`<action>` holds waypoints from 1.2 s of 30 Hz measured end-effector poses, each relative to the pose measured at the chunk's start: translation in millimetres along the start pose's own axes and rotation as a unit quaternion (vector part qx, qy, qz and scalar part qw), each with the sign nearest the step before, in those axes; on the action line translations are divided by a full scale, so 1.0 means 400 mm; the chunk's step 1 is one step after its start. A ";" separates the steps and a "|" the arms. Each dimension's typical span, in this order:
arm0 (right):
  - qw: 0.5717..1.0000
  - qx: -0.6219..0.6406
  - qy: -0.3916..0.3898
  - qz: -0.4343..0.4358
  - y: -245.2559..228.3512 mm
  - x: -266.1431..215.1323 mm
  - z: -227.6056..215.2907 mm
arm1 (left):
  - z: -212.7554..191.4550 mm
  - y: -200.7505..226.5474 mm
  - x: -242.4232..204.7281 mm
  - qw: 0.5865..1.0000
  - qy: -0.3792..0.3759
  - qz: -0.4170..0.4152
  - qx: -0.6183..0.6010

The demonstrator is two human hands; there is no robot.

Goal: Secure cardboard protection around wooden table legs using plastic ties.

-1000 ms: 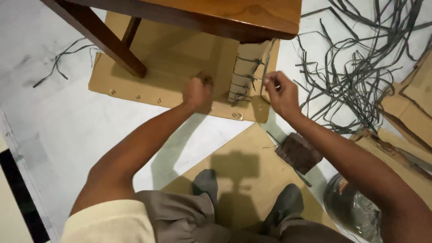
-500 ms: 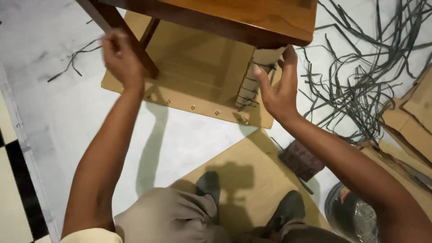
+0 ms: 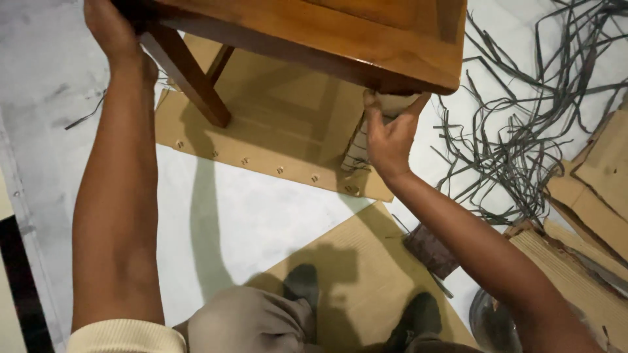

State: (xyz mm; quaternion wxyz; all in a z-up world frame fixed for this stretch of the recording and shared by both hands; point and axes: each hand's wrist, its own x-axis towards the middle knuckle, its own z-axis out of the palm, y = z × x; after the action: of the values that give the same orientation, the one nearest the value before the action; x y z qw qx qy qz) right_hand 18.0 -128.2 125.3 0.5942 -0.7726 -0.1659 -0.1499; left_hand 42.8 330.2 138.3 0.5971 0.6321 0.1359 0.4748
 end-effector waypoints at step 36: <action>0.957 -0.219 0.056 -0.181 0.339 0.383 -0.359 | 0.356 0.223 -0.432 0.999 -0.016 -0.026 -0.043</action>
State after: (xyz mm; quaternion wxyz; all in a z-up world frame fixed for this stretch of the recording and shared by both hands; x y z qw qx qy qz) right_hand 209.9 -287.6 108.9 0.3814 -0.8313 -0.2322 -0.3309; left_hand 27.6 91.2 164.8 0.6379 0.6099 0.1220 0.4541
